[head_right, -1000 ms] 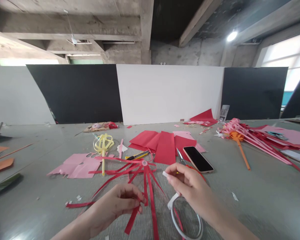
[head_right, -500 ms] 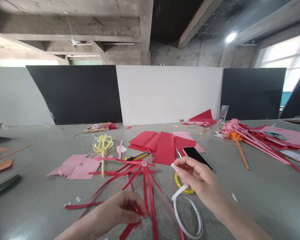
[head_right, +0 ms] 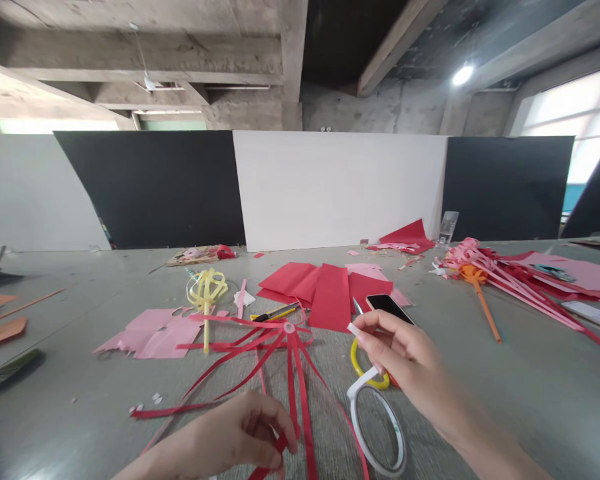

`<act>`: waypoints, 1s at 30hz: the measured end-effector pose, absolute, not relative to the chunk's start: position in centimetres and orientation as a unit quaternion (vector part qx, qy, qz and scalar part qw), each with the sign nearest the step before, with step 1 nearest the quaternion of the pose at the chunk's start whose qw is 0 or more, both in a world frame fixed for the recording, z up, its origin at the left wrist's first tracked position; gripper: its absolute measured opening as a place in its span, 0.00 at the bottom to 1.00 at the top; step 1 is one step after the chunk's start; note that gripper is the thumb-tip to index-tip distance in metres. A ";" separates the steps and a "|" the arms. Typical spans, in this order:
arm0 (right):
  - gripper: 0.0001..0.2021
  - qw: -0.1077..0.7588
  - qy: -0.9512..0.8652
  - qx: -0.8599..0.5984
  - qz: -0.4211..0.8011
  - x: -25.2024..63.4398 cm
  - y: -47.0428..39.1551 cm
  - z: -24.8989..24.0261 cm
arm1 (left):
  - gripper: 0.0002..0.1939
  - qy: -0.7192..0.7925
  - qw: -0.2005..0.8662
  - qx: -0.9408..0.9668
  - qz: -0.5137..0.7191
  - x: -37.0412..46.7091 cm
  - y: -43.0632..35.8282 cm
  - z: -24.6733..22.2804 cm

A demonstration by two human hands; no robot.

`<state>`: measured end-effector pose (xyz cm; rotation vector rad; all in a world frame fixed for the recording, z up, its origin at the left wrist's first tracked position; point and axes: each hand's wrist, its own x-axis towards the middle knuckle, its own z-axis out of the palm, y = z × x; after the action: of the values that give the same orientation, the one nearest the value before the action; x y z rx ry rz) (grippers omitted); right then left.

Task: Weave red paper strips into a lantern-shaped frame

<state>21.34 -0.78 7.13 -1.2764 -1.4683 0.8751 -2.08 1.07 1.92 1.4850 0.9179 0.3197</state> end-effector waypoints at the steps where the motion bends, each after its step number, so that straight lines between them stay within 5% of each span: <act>1: 0.10 0.483 -0.603 -0.525 0.358 21.3 -0.8 7.2 | 0.10 0.400 0.629 0.652 0.138 -2.1 1.1 1.9; 8: 0.09 0.496 -0.606 -0.539 0.311 21.3 -0.9 7.4 | 0.12 0.393 0.581 0.705 0.102 -2.6 1.6 1.2; 15: 0.12 0.512 -0.612 -0.544 0.258 23.1 -0.1 7.3 | 0.16 0.475 0.266 0.839 -0.001 -4.1 1.2 1.0; 21: 0.14 0.518 -0.599 -0.565 0.229 24.4 0.7 7.2 | 0.10 0.542 0.160 0.824 -0.042 -3.9 0.7 2.5; 24: 0.15 0.537 -0.593 -0.537 0.267 24.2 0.7 7.0 | 0.13 0.546 0.161 0.820 0.050 -3.2 0.4 3.1; 30: 0.12 0.602 -0.590 -0.446 0.300 22.4 0.2 6.6 | 0.31 0.443 0.347 0.801 0.205 1.2 -0.4 4.1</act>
<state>22.35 0.16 6.61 -1.0336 -1.3664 0.6960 1.19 -0.43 4.12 2.0774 1.1480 0.5320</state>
